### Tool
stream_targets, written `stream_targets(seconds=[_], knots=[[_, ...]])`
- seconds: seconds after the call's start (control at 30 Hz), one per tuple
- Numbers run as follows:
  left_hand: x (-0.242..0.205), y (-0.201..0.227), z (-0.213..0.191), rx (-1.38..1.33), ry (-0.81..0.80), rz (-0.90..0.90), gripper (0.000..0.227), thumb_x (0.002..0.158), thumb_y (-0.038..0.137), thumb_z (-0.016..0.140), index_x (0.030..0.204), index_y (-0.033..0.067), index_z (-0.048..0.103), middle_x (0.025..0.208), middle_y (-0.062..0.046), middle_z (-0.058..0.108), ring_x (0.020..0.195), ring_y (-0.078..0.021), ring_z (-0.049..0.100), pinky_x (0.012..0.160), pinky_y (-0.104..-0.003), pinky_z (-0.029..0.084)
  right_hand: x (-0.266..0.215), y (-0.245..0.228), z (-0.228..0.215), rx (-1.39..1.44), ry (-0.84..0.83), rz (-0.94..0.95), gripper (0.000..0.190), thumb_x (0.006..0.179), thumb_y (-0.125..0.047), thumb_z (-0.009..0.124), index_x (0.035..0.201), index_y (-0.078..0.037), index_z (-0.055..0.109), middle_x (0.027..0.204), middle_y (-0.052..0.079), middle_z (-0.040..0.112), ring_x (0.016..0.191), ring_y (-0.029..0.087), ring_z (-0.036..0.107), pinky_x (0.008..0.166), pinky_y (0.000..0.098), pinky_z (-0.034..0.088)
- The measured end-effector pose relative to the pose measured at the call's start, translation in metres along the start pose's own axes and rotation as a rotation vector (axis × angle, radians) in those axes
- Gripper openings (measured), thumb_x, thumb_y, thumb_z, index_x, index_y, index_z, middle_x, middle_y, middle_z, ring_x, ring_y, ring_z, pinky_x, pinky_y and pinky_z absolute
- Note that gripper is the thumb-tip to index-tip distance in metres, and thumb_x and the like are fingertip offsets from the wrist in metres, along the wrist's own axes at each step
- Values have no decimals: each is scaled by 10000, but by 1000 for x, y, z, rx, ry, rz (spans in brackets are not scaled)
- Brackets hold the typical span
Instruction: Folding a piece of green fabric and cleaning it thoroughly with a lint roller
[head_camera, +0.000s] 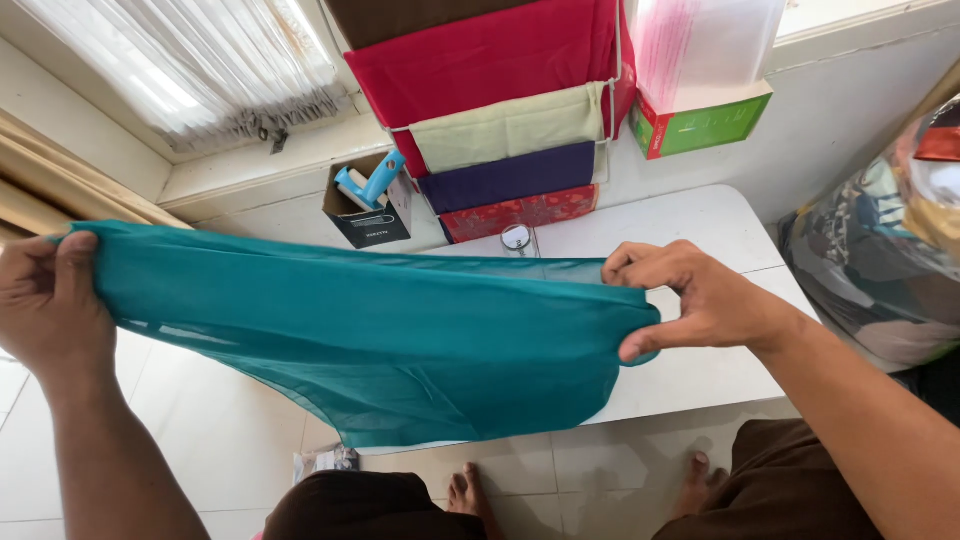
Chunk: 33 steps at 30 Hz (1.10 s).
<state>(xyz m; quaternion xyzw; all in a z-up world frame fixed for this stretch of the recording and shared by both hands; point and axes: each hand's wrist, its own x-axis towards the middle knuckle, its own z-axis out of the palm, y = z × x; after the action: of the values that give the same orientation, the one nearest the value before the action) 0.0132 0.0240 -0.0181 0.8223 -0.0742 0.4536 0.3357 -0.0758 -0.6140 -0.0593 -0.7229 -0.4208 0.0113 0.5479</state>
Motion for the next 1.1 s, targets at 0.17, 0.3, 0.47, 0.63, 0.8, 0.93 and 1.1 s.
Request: stream_targets(seconds=[0.17,0.3,0.47,0.63,0.8,0.93,1.1], knots=[[-6,-27,-4,-85,-51,-74,202,1318,88,765,1202,113,601,1185,-39,670,1087,-131,626,978,-251,500,-6,-16,-1,-337,51,-61,493,804,-522,751,712,-130,467,770,-10,462,749,173,433,1038,415,380],[-5,-21,-6,-156,-20,-132,219,1316,205,719,1207,157,534,1202,10,611,1128,-95,591,1078,-227,486,-10,4,-14,-586,50,-28,291,874,-418,712,763,-150,734,783,-25,658,780,159,626,1191,577,261],[-2,1,-6,-138,-50,-39,134,1315,148,704,1272,132,578,1303,-51,606,1270,-212,607,1169,-358,501,-13,15,-31,-275,206,-16,60,814,-116,798,836,-62,783,786,45,760,719,188,625,733,337,549],[-2,8,6,-204,-50,-137,224,1301,210,749,1213,173,547,1169,22,597,1111,-89,576,1024,-226,475,-25,11,-57,-61,350,4,143,732,-106,830,829,-49,742,784,87,703,743,198,608,982,401,516],[7,9,23,-297,-56,-125,215,1306,200,714,1222,172,518,1189,14,596,1130,-83,577,1046,-212,457,-20,-33,-84,-296,206,104,154,752,-241,830,744,-114,744,736,-5,657,712,128,578,1255,463,370],[19,2,29,-304,-71,-168,211,1280,334,662,1235,204,503,1214,27,515,1193,-106,521,1087,-271,419,-14,-66,-89,-575,-132,362,314,752,-428,842,658,-135,781,817,-25,650,815,120,710,1317,510,64],[25,3,36,-364,-69,-261,195,1274,472,598,1306,288,541,1218,69,515,1151,-62,524,1047,-278,494,-16,-114,-91,-1043,-78,248,389,628,-573,833,680,-188,807,811,-56,780,1131,153,632,1315,658,-4]])
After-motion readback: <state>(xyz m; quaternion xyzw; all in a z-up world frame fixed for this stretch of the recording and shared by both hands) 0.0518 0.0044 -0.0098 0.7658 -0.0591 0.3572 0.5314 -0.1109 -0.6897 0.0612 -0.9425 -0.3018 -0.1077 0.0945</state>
